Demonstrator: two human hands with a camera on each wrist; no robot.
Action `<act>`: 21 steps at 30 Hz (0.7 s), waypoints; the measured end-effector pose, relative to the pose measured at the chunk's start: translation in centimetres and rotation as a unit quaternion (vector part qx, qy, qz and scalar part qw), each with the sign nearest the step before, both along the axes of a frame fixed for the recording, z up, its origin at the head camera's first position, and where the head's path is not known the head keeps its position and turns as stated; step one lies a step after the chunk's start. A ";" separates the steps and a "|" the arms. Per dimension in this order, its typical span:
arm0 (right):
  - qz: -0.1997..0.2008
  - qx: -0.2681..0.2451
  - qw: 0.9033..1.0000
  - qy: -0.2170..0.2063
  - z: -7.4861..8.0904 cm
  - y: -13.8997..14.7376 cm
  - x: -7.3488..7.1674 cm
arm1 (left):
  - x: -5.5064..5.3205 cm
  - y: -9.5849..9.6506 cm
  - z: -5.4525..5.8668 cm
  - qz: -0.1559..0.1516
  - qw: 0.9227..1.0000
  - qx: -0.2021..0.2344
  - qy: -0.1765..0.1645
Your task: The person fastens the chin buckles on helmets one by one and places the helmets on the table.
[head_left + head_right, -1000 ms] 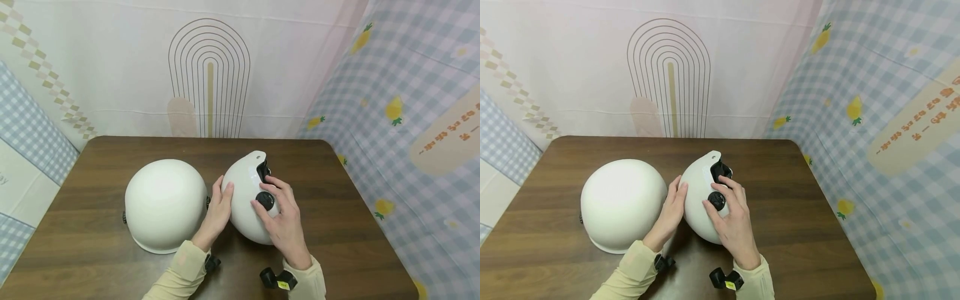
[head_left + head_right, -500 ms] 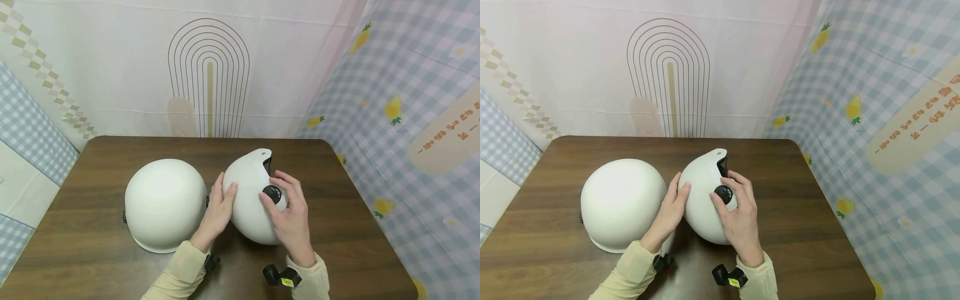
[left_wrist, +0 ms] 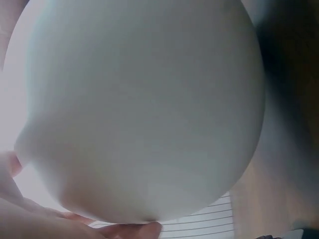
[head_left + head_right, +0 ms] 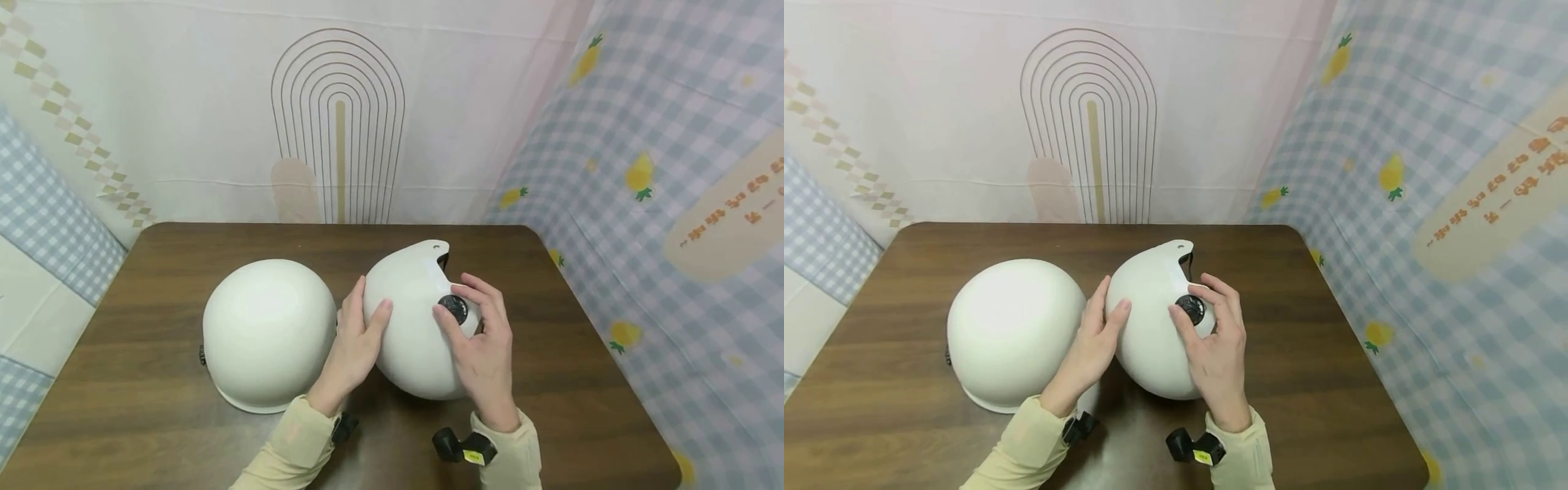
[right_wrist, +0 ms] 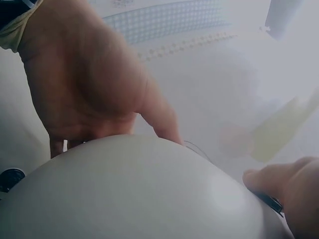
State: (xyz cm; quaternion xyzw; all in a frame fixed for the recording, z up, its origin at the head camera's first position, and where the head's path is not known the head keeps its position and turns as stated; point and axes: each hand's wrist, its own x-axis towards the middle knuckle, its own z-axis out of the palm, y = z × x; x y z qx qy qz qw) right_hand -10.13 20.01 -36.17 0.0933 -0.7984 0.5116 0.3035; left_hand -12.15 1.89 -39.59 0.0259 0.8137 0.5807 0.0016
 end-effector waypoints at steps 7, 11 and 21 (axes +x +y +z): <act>-0.020 -0.020 0.999 -0.022 2.6 -1.0 0.9 | 0.2 0.0 0.5 -0.011 1.000 -0.011 0.018; -0.023 -0.052 0.998 -0.029 2.6 -0.7 0.7 | 0.3 0.0 0.8 -0.012 0.999 -0.021 0.023; -0.033 -0.079 0.995 -0.054 2.9 -0.4 0.6 | 0.4 -0.2 1.0 -0.017 0.999 -0.034 0.032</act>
